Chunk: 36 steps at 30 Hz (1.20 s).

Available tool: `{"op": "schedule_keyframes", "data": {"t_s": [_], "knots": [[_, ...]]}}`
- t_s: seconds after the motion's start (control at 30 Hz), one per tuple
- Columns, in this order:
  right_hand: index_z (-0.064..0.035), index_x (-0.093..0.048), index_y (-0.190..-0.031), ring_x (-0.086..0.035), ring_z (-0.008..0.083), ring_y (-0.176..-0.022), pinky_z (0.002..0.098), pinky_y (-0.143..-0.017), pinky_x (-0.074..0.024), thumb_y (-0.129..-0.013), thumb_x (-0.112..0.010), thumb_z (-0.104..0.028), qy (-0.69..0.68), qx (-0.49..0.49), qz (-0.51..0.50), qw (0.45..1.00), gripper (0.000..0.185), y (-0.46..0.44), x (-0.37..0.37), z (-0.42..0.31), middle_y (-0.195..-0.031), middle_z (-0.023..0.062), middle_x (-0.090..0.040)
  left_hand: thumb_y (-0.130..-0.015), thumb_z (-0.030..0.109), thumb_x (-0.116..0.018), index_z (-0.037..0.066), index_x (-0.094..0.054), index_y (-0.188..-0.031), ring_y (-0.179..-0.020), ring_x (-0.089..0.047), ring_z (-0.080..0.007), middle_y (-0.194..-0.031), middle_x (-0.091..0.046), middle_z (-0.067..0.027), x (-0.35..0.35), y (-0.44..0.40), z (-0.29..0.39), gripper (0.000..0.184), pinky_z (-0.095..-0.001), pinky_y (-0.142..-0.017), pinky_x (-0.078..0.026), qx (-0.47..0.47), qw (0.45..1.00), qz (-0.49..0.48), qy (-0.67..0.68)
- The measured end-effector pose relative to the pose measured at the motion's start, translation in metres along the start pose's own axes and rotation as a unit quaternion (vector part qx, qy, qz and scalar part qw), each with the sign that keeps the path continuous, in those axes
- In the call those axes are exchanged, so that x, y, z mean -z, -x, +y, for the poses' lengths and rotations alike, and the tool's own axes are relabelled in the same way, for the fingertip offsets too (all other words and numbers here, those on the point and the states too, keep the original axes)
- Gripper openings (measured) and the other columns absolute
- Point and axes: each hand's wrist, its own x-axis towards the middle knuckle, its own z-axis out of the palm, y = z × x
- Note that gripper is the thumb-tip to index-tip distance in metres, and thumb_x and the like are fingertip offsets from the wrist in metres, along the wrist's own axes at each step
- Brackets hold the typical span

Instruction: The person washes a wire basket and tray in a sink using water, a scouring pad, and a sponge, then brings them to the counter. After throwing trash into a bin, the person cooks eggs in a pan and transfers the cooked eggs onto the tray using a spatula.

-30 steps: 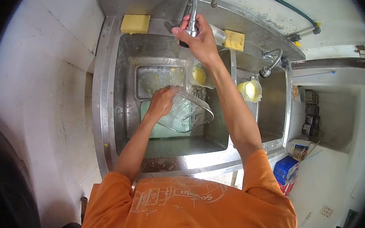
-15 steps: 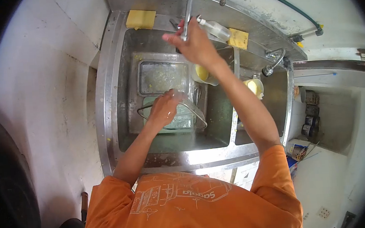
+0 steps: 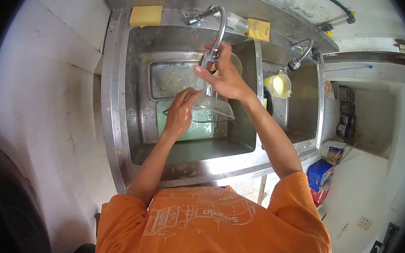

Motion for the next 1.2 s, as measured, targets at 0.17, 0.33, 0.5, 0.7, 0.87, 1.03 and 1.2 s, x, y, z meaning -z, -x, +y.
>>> {"op": "schedule_keyframes", "data": {"t_s": [0.17,0.33,0.5,0.7,0.87,1.03,1.2], "knots": [[0.0055,-0.034,-0.138,-0.048,0.0429,-0.123,0.043,-0.106,-0.0379,-0.078,-0.068,-0.019,0.204,0.037,-0.103,0.973,0.074,0.078,-0.001,0.058,-0.129,0.0275,-0.049,-0.081,-0.011,-0.047,0.007,-0.063,-0.117,-0.092,-0.065,-0.0337,-0.101,-0.066,-0.0193,-0.023,-0.025,-0.014,0.044,-0.0381,-0.088,-0.05,0.029,0.99,0.063,0.123],[-0.0044,-0.057,-0.123,-0.06,0.043,-0.098,0.0477,-0.084,-0.0489,-0.082,-0.057,-0.013,0.301,-0.039,-0.094,0.948,0.042,0.023,-0.019,0.121,-0.104,0.0256,-0.063,-0.091,0.0,-0.054,0.015,-0.064,-0.12,-0.062,-0.055,-0.0198,-0.07,-0.06,-0.0144,-0.03,-0.04,-0.047,0.034,-0.0309,-0.063,-0.046,0.15,0.977,0.049,0.145],[-0.0089,-0.066,-0.11,-0.063,0.0407,-0.089,0.0487,-0.073,-0.0502,-0.086,-0.057,-0.018,0.31,-0.022,-0.03,0.95,0.027,0.008,0.017,0.161,-0.093,0.0223,-0.066,-0.089,0.007,-0.059,0.013,-0.068,-0.111,-0.063,-0.059,-0.0226,-0.072,-0.063,-0.0168,-0.037,-0.068,-0.064,0.025,-0.0324,-0.062,-0.046,0.209,0.962,0.004,0.175],[-0.0002,-0.059,-0.116,-0.061,0.0422,-0.099,0.045,-0.084,-0.0502,-0.078,-0.049,0.006,0.155,0.028,0.012,0.987,0.04,0.069,0.019,0.102,-0.106,0.026,-0.064,-0.083,0.011,-0.061,0.007,-0.07,-0.093,-0.072,-0.065,-0.0362,-0.08,-0.065,-0.0233,-0.069,-0.077,-0.008,0.014,-0.0419,-0.064,-0.051,0.004,0.994,-0.096,0.053],[-0.001,-0.06,-0.119,-0.067,0.038,-0.093,0.0362,-0.082,-0.0522,-0.082,-0.055,0.006,0.015,-0.114,0.146,0.983,0.039,0.097,0.034,0.093,-0.103,0.0207,-0.068,-0.08,0.01,-0.058,0.008,-0.071,-0.084,-0.073,-0.066,-0.0364,-0.077,-0.065,-0.022,-0.067,-0.082,-0.045,0.014,-0.0455,-0.064,-0.053,-0.004,0.975,-0.205,-0.082],[0.0011,-0.061,-0.116,-0.061,0.0431,-0.098,0.0437,-0.086,-0.0492,-0.073,-0.049,0.012,0.217,-0.119,-0.03,0.968,0.046,0.106,0.009,0.109,-0.105,0.0237,-0.065,-0.079,0.011,-0.057,0.009,-0.068,-0.072,-0.068,-0.066,-0.0346,-0.07,-0.065,-0.0166,-0.106,-0.061,-0.005,0.014,-0.0431,-0.06,-0.054,-0.27,0.943,-0.126,-0.151],[-0.003,-0.063,-0.113,-0.065,0.0403,-0.089,0.0447,-0.076,-0.0512,-0.087,-0.051,-0.003,0.149,-0.092,0.073,0.982,0.028,0.15,0.013,0.116,-0.092,0.0228,-0.067,-0.078,0.014,-0.06,0.009,-0.067,-0.071,-0.07,-0.067,-0.0317,-0.076,-0.066,-0.0176,-0.048,-0.089,-0.056,0.011,-0.0437,-0.066,-0.053,-0.152,0.969,-0.094,-0.168]]}}
